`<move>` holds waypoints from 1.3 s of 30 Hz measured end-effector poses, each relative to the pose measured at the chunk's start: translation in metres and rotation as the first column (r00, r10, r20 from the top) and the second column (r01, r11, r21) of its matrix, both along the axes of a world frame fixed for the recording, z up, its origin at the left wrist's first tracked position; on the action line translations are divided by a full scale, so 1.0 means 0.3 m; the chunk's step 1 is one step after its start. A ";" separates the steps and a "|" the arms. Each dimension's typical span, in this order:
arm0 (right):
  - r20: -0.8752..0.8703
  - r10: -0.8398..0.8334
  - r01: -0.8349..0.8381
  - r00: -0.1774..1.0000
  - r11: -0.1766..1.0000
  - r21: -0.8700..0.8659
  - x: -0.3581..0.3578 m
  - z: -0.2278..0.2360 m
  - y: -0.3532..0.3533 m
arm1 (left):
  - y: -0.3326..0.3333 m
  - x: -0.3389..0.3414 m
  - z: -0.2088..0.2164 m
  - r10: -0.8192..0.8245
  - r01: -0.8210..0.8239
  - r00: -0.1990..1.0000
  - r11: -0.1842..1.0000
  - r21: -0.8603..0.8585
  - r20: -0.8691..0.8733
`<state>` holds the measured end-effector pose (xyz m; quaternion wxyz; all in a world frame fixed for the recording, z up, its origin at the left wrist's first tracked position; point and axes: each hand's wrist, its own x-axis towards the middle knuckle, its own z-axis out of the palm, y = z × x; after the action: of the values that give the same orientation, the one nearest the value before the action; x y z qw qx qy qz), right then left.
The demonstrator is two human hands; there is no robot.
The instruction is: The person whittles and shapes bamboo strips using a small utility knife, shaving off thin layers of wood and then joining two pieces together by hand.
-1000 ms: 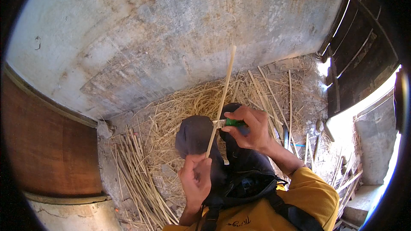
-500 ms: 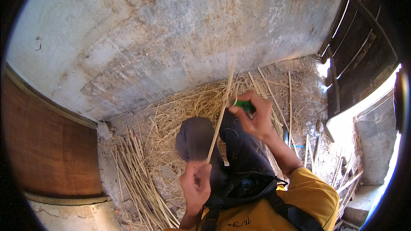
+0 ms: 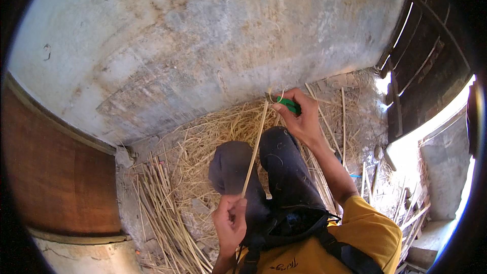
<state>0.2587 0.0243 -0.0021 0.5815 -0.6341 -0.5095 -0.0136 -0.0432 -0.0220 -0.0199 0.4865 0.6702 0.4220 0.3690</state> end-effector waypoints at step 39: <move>-0.741 0.439 -0.508 0.507 0.847 0.155 -0.088 0.080 -0.090 | 0.167 -0.026 0.025 -0.242 0.259 0.945 0.964 0.053 -0.219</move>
<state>0.2321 -0.0027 0.0218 0.6927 -0.4404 -0.3746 0.4311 -0.0509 0.0282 -0.0123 0.4544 0.7728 0.3671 0.2480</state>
